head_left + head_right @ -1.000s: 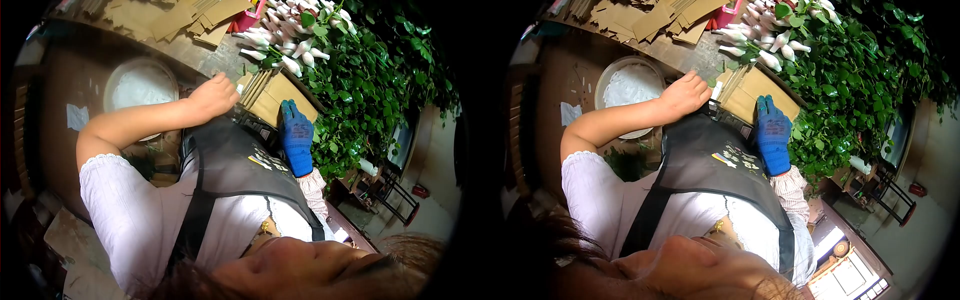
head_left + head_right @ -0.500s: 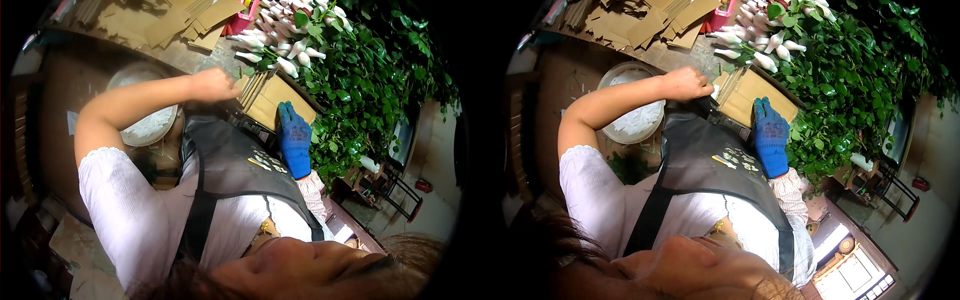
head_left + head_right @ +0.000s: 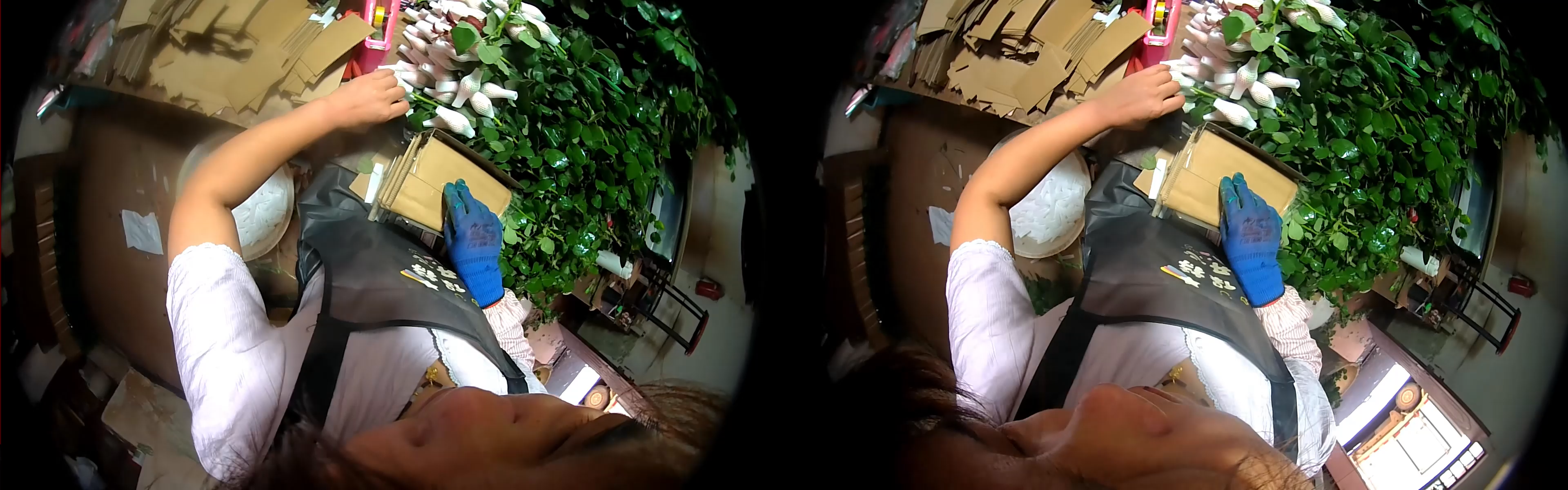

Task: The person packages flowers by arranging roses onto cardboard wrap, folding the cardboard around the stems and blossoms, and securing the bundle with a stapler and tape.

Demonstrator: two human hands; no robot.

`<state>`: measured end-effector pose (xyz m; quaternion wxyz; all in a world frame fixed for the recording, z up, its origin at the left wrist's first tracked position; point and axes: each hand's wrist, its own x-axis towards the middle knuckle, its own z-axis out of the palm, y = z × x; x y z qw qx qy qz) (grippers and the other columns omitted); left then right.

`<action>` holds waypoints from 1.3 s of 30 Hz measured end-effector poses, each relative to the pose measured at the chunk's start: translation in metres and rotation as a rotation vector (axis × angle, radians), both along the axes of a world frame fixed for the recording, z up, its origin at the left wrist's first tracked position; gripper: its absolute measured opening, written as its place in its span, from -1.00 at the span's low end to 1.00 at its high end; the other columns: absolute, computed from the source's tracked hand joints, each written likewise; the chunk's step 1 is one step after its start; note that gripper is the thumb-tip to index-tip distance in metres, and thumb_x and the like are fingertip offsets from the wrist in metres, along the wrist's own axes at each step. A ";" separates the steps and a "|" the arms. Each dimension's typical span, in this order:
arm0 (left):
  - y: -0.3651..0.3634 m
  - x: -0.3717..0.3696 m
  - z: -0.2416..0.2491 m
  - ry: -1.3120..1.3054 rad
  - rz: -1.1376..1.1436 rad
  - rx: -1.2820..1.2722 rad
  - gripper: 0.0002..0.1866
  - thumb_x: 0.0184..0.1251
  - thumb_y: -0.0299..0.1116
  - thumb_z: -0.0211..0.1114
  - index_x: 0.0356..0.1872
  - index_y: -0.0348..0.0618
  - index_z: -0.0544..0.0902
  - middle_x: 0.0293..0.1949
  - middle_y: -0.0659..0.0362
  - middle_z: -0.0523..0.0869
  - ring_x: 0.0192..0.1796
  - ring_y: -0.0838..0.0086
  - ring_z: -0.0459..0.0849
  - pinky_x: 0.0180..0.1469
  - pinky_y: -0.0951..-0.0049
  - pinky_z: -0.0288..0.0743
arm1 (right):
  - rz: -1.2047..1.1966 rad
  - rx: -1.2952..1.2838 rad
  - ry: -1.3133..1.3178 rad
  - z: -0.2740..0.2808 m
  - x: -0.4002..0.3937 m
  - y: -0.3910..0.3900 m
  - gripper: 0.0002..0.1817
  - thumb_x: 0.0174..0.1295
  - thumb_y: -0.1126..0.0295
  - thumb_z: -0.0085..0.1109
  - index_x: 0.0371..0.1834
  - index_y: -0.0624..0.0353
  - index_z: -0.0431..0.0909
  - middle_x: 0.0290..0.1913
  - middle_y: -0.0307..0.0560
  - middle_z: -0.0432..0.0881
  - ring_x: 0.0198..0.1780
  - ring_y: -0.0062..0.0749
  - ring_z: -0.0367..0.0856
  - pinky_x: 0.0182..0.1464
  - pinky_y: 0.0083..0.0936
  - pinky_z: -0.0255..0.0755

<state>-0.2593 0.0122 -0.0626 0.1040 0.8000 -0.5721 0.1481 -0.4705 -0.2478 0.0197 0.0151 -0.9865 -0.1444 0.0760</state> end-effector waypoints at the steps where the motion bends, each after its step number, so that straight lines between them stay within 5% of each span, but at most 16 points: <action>1: -0.002 0.002 0.001 -0.015 -0.014 -0.005 -0.66 -0.11 -0.40 0.34 -0.21 -0.14 0.56 -0.26 0.14 0.53 -0.08 0.25 0.56 0.14 0.29 0.41 | -0.002 0.014 0.004 0.000 0.000 0.000 -0.27 0.11 0.43 0.34 0.44 0.01 0.39 0.42 0.06 0.47 0.12 -0.05 0.65 0.09 -0.21 0.57; 3: -0.007 0.004 0.002 -0.045 -0.042 -0.013 -0.66 -0.12 -0.40 0.35 -0.21 -0.13 0.56 -0.26 0.15 0.52 -0.08 0.26 0.55 0.16 0.28 0.40 | -0.021 0.024 0.013 0.001 0.001 0.002 -0.28 0.11 0.43 0.34 0.43 0.01 0.40 0.41 0.05 0.47 0.11 -0.06 0.65 0.09 -0.21 0.57; 8: 0.001 -0.002 -0.023 0.319 0.171 0.114 -0.57 -0.17 -0.33 0.44 -0.17 -0.08 0.56 -0.38 0.01 0.68 -0.31 0.02 0.72 -0.29 0.01 0.56 | 0.010 0.048 -0.066 0.001 0.001 0.000 -0.46 0.17 0.37 0.27 0.29 0.05 0.53 0.33 0.00 0.57 0.06 -0.19 0.68 0.00 -0.24 0.59; 11: 0.006 -0.030 -0.034 0.315 0.359 0.051 -0.54 -0.18 -0.36 0.44 -0.13 -0.06 0.55 -0.42 0.02 0.66 -0.34 0.06 0.71 -0.33 0.08 0.56 | -0.002 0.141 -0.085 -0.004 0.000 -0.007 -0.54 0.23 0.35 0.25 0.24 0.03 0.57 0.31 -0.02 0.59 0.03 -0.16 0.69 -0.02 -0.23 0.58; 15: 0.004 -0.085 -0.041 0.245 0.498 -0.126 -0.44 -0.10 -0.59 0.31 0.09 -0.19 0.54 -0.06 -0.01 0.58 0.14 0.04 0.52 0.39 -0.07 0.25 | -0.070 0.410 -0.088 0.000 -0.002 -0.023 -0.56 0.27 0.33 0.26 0.24 0.03 0.58 0.31 -0.01 0.58 0.06 -0.10 0.68 0.05 -0.21 0.57; 18: 0.012 -0.131 -0.038 0.438 0.799 -0.101 -0.37 -0.13 -0.65 0.30 0.14 -0.20 0.52 0.00 -0.05 0.55 0.19 -0.02 0.46 0.43 -0.25 0.12 | -0.104 0.571 -0.140 0.003 -0.008 -0.026 -0.48 0.26 0.33 0.30 0.32 0.04 0.53 0.35 0.03 0.55 0.20 -0.01 0.62 0.21 -0.18 0.52; 21: 0.017 -0.165 -0.033 0.731 0.969 -0.367 -0.38 0.07 -0.52 0.39 0.22 -0.20 0.42 -0.01 -0.03 0.53 0.19 0.02 0.44 0.40 0.03 0.23 | -0.034 0.761 -0.118 0.015 -0.010 -0.003 -0.27 0.20 0.27 0.40 0.47 0.12 0.38 0.41 0.16 0.48 0.34 0.04 0.54 0.36 -0.23 0.42; 23: -0.003 -0.178 -0.001 0.851 0.792 -0.630 -0.28 0.24 -0.37 0.42 0.39 -0.20 0.28 0.07 0.01 0.47 0.23 0.15 0.42 0.37 0.19 0.27 | 0.064 0.802 0.027 0.017 -0.004 0.015 0.13 0.03 0.09 0.55 0.60 0.23 0.06 0.54 0.23 0.25 0.45 0.12 0.38 0.47 -0.17 0.30; 26: -0.039 -0.195 0.051 1.366 0.375 -0.726 0.04 0.37 -0.02 0.36 0.54 -0.33 -0.16 0.51 -0.18 0.02 0.56 0.05 0.05 0.56 0.17 -0.07 | 0.164 0.951 0.041 0.014 -0.001 0.034 0.23 -0.06 0.11 0.59 0.62 0.25 -0.03 0.41 0.30 0.37 0.35 0.19 0.46 0.39 -0.15 0.36; 27: -0.049 -0.193 0.061 1.249 0.256 -0.689 0.08 0.39 0.07 0.31 0.55 -0.32 -0.25 0.53 -0.20 -0.04 0.59 -0.01 -0.06 0.58 0.11 -0.15 | 0.058 1.111 0.261 0.024 0.004 0.040 0.11 -0.01 0.26 0.51 0.60 0.23 0.04 0.30 0.27 0.48 0.26 0.16 0.52 0.31 -0.14 0.41; 29: -0.066 -0.181 0.073 0.950 0.075 -0.559 0.16 0.41 0.23 0.22 0.55 -0.31 -0.38 0.56 -0.27 -0.08 0.63 -0.16 -0.18 0.60 -0.04 -0.25 | 0.029 1.074 0.008 0.030 -0.005 0.023 -0.01 0.02 0.40 0.43 0.58 0.22 0.12 0.24 0.24 0.53 0.19 0.14 0.57 0.26 -0.14 0.45; 31: -0.079 -0.152 0.070 0.462 -0.061 -0.502 0.14 0.35 0.28 0.25 0.56 -0.30 -0.23 0.55 -0.29 -0.03 0.62 -0.25 -0.13 0.60 -0.14 -0.21 | -0.089 1.040 -0.171 0.029 -0.022 -0.002 -0.17 0.09 0.43 0.39 0.48 0.24 0.25 0.19 0.20 0.58 0.16 0.03 0.62 0.26 -0.20 0.46; 33: -0.091 -0.130 0.093 0.462 -0.055 -0.174 -0.10 0.17 0.18 0.44 0.35 -0.28 0.35 0.48 -0.22 0.23 0.55 -0.20 0.16 0.55 -0.20 0.05 | -0.448 1.268 0.095 0.011 -0.049 -0.031 -0.25 0.18 0.44 0.36 0.46 0.26 0.28 0.20 0.02 0.59 0.16 -0.27 0.62 0.26 -0.32 0.47; 35: -0.109 -0.107 0.079 0.455 -0.166 0.008 -0.08 0.13 0.17 0.45 0.38 -0.27 0.37 0.43 -0.18 0.35 0.50 -0.07 0.32 0.52 -0.08 0.18 | -0.576 1.328 0.260 0.005 -0.063 -0.070 -0.39 0.24 0.44 0.30 0.38 0.24 0.35 0.13 -0.06 0.63 0.13 -0.38 0.62 0.22 -0.38 0.48; 36: -0.114 -0.101 0.076 0.370 -0.225 0.017 -0.05 0.13 0.17 0.44 0.39 -0.33 0.35 0.41 -0.16 0.40 0.45 -0.01 0.40 0.49 -0.01 0.25 | -0.684 1.598 0.269 -0.003 -0.073 -0.084 -0.46 0.26 0.46 0.29 0.32 0.22 0.41 0.07 -0.16 0.66 0.07 -0.43 0.63 0.20 -0.39 0.49; 39: -0.133 -0.101 0.063 0.495 -0.262 0.006 0.14 0.13 0.24 0.42 0.55 -0.34 0.11 0.52 -0.18 0.24 0.51 -0.05 0.30 0.56 0.01 0.13 | -0.844 1.471 0.118 -0.039 -0.077 -0.126 -0.48 0.22 0.47 0.33 0.27 0.20 0.46 -0.01 -0.21 0.68 -0.01 -0.49 0.62 0.13 -0.42 0.52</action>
